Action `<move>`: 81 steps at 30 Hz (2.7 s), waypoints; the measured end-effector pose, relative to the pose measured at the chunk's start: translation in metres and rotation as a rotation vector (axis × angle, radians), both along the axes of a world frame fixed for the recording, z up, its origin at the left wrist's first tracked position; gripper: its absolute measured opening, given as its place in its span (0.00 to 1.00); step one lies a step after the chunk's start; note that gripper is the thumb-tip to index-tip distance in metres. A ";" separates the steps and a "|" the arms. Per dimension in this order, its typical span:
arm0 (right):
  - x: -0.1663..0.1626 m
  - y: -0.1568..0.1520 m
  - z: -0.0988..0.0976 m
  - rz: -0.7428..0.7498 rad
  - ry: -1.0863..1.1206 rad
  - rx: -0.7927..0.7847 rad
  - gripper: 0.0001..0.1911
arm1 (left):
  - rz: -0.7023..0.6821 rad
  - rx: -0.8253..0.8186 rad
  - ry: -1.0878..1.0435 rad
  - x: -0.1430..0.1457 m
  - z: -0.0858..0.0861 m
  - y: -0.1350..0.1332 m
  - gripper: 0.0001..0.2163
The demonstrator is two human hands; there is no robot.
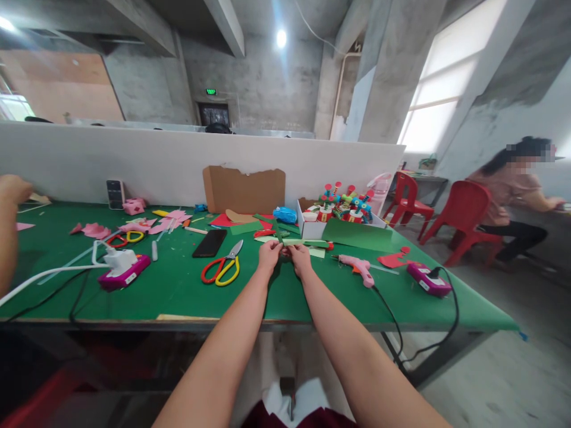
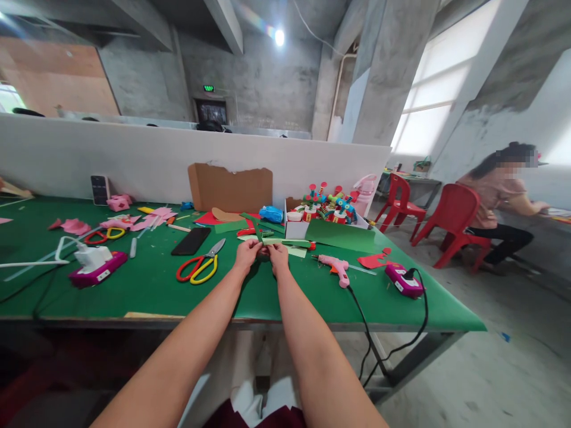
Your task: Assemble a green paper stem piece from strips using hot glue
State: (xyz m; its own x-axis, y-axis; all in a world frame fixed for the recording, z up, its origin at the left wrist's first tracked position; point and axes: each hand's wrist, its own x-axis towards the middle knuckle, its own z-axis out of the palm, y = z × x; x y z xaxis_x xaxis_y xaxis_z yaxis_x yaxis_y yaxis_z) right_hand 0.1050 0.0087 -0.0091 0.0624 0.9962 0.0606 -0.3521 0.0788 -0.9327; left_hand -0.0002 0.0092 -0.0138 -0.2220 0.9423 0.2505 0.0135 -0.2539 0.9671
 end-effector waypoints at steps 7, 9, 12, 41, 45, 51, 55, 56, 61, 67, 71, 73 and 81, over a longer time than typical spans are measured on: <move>0.001 -0.005 0.004 -0.030 -0.051 0.040 0.15 | 0.018 -0.003 0.029 0.000 0.003 -0.002 0.07; 0.001 -0.006 0.004 -0.030 -0.056 0.048 0.16 | 0.014 0.002 0.015 0.000 0.003 -0.003 0.07; 0.001 -0.006 0.004 -0.024 -0.046 0.049 0.16 | -0.022 0.048 0.027 -0.002 0.003 -0.005 0.04; 0.003 -0.002 0.000 -0.034 0.033 -0.008 0.14 | -0.068 -0.079 -0.142 0.007 0.007 -0.006 0.08; 0.003 -0.005 0.001 0.016 0.013 0.013 0.16 | -0.013 -0.073 -0.095 0.003 0.003 -0.003 0.12; 0.002 -0.008 0.003 0.041 -0.035 0.022 0.15 | 0.086 -0.078 0.035 -0.004 0.000 0.000 0.11; 0.003 -0.006 0.004 0.016 -0.050 0.010 0.13 | 0.068 -0.082 0.047 -0.001 0.000 -0.001 0.11; 0.003 -0.006 0.004 0.007 -0.054 0.009 0.13 | 0.063 -0.082 0.047 0.000 0.000 -0.001 0.11; 0.002 -0.007 0.004 -0.002 -0.038 -0.001 0.11 | 0.036 -0.094 0.005 0.000 0.000 -0.001 0.11; 0.000 -0.008 0.005 0.006 0.014 -0.017 0.14 | -0.050 -0.119 -0.196 0.003 0.001 -0.002 0.13; 0.000 -0.009 0.005 0.052 0.060 -0.001 0.15 | -0.008 -0.109 -0.164 0.003 0.002 -0.003 0.14; 0.000 -0.009 0.004 0.074 0.081 0.005 0.15 | 0.021 -0.095 -0.122 0.002 0.002 -0.003 0.14; 0.000 -0.007 0.004 0.111 0.169 -0.029 0.14 | 0.093 -0.048 0.044 -0.005 -0.001 0.002 0.15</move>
State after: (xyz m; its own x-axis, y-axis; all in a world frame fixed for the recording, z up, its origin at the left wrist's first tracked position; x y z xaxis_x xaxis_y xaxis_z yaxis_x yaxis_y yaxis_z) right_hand 0.1046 0.0015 -0.0051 -0.0414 0.9987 0.0294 -0.5085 0.0043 -0.8610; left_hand -0.0048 0.0108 -0.0147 -0.2989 0.9292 0.2172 0.0780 -0.2031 0.9761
